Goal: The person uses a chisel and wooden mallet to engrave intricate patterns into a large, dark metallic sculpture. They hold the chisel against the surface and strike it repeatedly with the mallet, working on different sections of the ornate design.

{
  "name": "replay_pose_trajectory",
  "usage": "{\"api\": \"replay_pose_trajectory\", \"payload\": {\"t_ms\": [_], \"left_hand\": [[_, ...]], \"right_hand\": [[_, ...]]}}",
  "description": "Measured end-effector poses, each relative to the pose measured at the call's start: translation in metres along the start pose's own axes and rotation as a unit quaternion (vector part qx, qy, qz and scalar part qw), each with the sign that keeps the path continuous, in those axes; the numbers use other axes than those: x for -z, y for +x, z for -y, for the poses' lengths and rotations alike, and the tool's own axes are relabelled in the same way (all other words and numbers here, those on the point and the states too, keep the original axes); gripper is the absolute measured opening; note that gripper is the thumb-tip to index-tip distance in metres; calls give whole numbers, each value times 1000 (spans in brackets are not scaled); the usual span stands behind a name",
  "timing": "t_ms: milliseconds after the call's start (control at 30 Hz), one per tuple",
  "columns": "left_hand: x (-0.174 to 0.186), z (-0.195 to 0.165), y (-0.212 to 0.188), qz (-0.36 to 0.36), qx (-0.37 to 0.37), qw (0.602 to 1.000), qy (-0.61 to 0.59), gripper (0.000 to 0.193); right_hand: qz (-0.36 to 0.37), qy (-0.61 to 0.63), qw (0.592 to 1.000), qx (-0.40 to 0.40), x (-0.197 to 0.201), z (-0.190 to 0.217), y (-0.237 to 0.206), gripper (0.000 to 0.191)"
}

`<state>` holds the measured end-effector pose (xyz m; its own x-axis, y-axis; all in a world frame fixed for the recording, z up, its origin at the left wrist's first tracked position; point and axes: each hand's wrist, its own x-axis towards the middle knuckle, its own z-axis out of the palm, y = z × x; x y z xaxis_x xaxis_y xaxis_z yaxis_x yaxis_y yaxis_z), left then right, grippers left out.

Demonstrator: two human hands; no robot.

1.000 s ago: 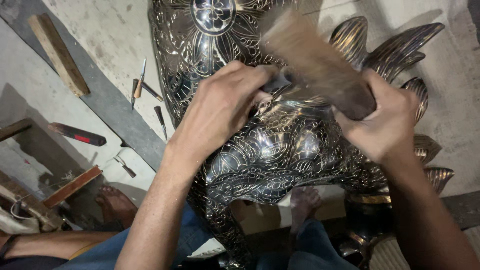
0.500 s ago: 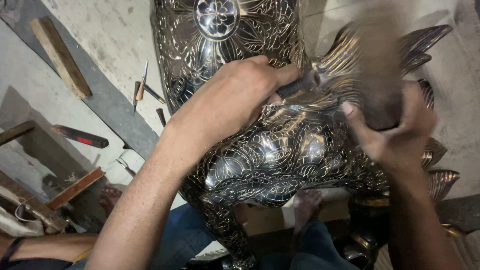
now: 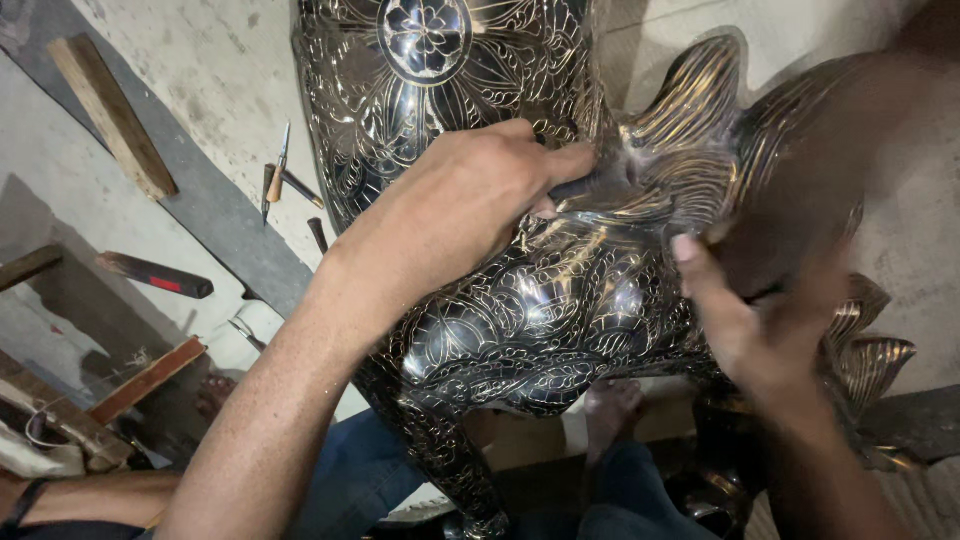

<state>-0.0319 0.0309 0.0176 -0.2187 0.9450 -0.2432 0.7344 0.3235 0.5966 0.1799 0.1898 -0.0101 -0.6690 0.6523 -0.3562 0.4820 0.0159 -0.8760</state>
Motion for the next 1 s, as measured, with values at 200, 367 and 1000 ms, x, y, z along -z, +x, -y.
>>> {"api": "replay_pose_trajectory", "payload": {"t_ms": [200,367,1000], "left_hand": [[-5,2,-3,7,2,1000,29,51],[-8,4,-3,11,0,999,33,51],[-3,2,-3,-24,-12,1000,11,39]], "right_hand": [[41,-170,967,183,0,-2,3,59],[42,-179,966,181,8,-10,2,65],[53,-125,981,138,12,-31,-1,77]]}}
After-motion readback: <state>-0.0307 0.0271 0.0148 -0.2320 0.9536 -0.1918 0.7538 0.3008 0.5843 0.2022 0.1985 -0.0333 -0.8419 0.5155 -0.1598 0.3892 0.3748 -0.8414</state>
